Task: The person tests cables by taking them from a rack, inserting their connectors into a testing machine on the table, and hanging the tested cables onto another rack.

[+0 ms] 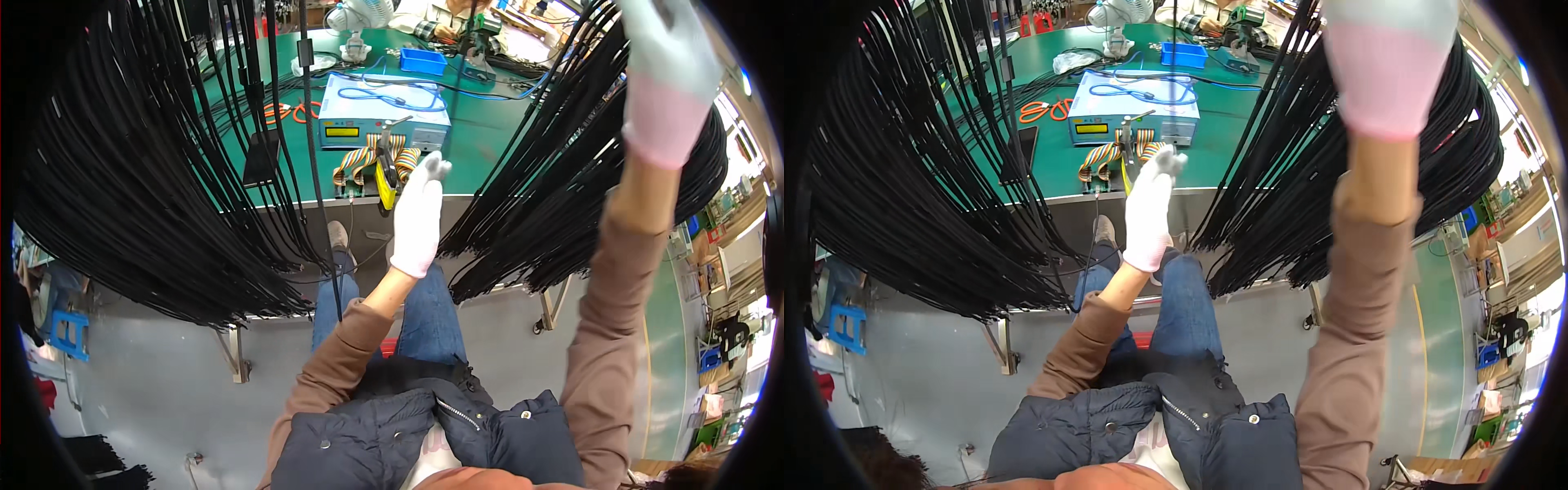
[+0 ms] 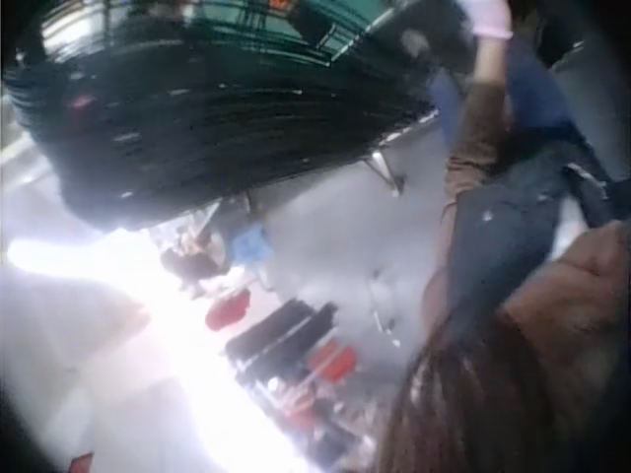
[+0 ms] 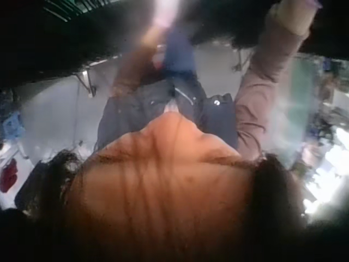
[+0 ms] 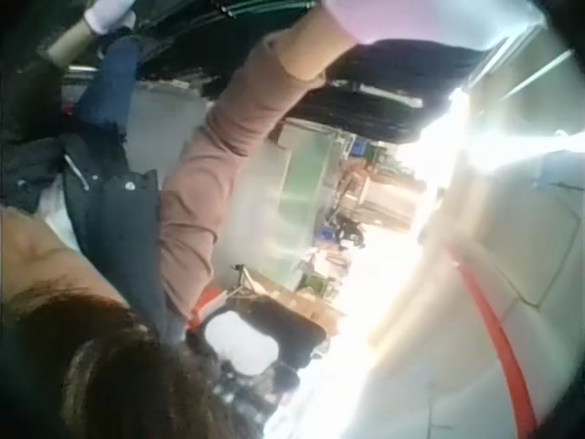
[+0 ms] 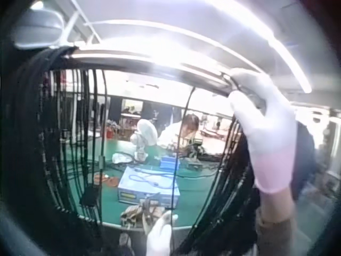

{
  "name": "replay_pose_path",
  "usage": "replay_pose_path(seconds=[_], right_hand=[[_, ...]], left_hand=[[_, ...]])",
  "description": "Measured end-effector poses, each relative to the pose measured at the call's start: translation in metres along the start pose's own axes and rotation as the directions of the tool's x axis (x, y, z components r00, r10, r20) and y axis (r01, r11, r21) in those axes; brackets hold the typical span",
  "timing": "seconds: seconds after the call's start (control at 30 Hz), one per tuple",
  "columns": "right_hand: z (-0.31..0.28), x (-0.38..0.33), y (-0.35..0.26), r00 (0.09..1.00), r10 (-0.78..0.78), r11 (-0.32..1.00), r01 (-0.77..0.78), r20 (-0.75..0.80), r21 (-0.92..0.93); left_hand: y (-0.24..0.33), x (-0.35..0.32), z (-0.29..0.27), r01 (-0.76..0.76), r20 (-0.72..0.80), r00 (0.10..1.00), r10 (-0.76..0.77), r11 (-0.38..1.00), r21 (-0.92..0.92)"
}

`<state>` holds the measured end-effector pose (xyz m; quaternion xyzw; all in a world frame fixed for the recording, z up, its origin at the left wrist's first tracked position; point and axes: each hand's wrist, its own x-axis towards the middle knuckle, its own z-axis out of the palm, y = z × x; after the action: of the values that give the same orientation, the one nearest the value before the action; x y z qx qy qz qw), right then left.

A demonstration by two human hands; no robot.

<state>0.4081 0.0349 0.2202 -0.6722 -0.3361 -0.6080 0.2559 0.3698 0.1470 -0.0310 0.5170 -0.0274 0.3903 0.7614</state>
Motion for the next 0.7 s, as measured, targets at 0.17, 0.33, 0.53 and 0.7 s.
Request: replay_pose_path(seconds=[0.17,0.33,0.53,0.7], right_hand=[[0.059,-0.134,-0.025,0.742,0.309,0.447,-0.665,0.595,0.598],[0.080,-0.302,-0.005,0.092,0.441,-0.080,-0.987,0.893,0.141],[0.115,-0.315,-0.021,-0.043,0.393,-0.322,-0.942,0.918,0.094],[0.098,-0.328,-0.039,0.096,0.420,-0.205,-0.959,0.902,0.198]], left_hand=[[-0.003,-0.013,-0.027,0.001,0.127,0.990,-0.062,0.902,0.432],[-0.036,-0.001,-0.119,-0.007,-0.235,0.915,0.327,0.596,0.803],[-0.052,0.018,-0.143,0.594,-0.211,0.760,-0.614,0.789,-0.158],[-0.048,0.011,-0.133,0.554,-0.227,0.748,-0.623,0.776,-0.302]])
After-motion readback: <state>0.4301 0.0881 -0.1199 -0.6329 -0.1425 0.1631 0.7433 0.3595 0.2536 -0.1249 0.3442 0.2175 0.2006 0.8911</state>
